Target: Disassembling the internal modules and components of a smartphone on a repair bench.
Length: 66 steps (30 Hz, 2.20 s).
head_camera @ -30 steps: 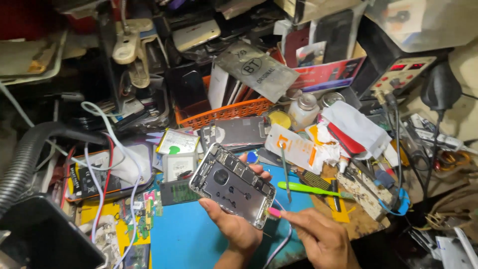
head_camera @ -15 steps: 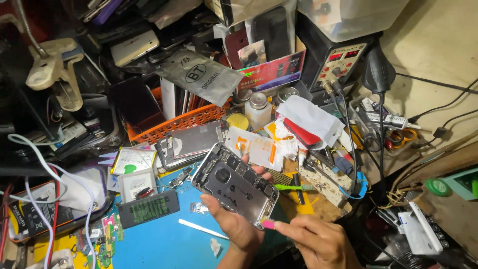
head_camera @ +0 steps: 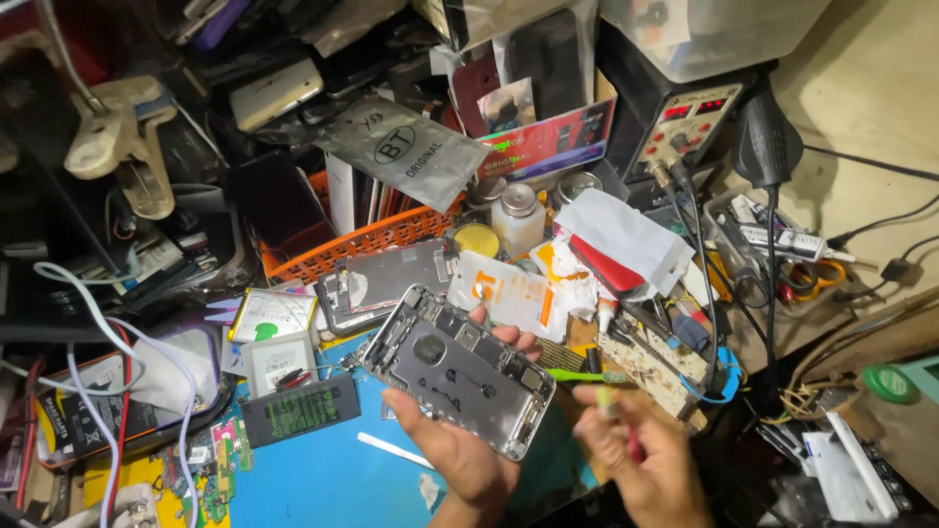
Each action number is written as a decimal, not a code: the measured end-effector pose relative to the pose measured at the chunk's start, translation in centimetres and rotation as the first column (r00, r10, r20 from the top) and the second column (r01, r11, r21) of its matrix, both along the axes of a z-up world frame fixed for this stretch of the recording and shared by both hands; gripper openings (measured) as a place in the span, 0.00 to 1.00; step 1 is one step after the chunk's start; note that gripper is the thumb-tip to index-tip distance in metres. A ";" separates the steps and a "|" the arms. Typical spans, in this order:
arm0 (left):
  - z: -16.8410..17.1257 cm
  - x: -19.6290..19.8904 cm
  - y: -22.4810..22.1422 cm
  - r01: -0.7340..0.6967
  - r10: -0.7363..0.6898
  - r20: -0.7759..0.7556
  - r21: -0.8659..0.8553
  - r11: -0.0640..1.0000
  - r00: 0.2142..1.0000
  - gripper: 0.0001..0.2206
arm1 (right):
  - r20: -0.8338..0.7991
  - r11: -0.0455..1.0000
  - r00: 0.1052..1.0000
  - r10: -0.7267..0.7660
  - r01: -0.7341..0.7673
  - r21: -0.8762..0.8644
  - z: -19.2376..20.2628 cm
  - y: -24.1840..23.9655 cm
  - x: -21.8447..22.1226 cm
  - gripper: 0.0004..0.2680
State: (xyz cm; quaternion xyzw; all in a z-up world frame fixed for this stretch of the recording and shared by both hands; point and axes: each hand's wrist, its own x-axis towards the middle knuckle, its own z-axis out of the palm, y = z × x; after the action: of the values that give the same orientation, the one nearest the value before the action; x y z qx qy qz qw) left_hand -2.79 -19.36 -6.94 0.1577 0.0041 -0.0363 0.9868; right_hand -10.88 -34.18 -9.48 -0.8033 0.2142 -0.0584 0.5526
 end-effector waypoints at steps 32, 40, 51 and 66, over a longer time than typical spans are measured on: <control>-3.8 3.6 18.4 0.345 -0.553 -0.277 0.938 0.021 0.786 0.12 | 0.190 0.731 0.780 0.596 -0.430 -0.530 4.7 8.4 5.2 0.11; -4.1 3.1 17.8 0.226 -0.518 -0.194 0.974 -0.002 0.833 0.07 | -0.021 0.357 0.703 0.711 -0.386 -0.850 2.2 7.4 5.6 0.21; -3.7 2.7 15.7 0.293 -0.562 -0.252 0.956 -0.018 0.788 0.13 | -0.052 0.201 0.490 0.870 -0.449 -0.871 5.1 4.4 5.8 0.24; -4.2 3.6 8.7 0.306 -0.650 -0.236 0.952 -0.006 0.722 0.14 | 0.222 0.572 0.716 0.662 -0.292 -0.766 6.2 0.7 2.6 0.16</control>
State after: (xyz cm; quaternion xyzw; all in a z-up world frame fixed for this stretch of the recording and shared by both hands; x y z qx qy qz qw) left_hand 0.85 -10.67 -11.18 0.7265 -0.1664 -0.3420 0.5723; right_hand -8.29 -33.49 -3.24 -0.9315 -0.2040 -0.1755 0.2449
